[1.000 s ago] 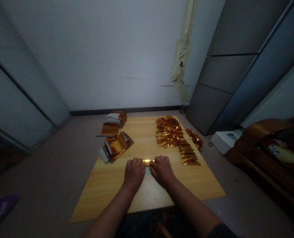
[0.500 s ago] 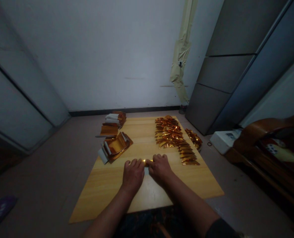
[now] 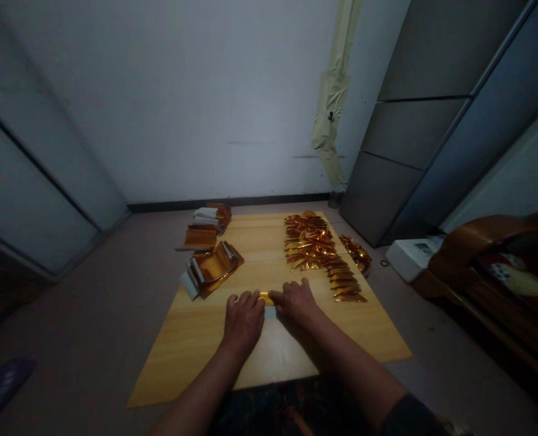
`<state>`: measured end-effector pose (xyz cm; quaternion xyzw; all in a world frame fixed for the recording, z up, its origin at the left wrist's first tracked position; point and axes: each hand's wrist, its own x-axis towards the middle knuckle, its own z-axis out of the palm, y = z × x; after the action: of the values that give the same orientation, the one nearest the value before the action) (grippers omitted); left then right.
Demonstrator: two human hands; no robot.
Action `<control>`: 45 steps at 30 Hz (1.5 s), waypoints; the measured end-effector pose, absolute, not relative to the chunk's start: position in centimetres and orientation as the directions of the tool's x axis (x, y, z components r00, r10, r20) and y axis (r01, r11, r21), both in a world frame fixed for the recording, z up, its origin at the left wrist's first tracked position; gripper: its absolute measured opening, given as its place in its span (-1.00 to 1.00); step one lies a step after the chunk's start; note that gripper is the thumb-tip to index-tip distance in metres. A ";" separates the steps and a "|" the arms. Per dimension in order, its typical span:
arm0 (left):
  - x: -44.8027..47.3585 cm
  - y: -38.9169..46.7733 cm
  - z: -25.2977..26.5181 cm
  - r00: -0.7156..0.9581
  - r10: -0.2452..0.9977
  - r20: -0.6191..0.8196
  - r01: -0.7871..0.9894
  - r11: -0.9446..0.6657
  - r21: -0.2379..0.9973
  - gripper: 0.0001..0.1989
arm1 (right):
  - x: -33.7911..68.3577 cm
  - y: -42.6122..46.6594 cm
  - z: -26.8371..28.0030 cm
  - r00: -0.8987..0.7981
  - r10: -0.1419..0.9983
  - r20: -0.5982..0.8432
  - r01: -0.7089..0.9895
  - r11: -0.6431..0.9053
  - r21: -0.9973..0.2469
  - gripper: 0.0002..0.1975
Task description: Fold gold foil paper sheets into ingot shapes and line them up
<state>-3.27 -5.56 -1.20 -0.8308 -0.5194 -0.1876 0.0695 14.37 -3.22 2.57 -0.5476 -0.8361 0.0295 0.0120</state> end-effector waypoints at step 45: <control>-4.5 -3.9 -1.5 0.363 0.883 0.296 0.860 -0.440 0.258 -0.67 | 17.1 -4.0 -0.8 -0.385 0.891 0.241 0.819 0.450 -0.355 -0.85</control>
<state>-4.48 -3.94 -1.45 -0.8251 -0.5282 -0.1981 -0.0292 17.07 -4.05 -0.79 -0.5167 -0.8275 0.0890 0.2011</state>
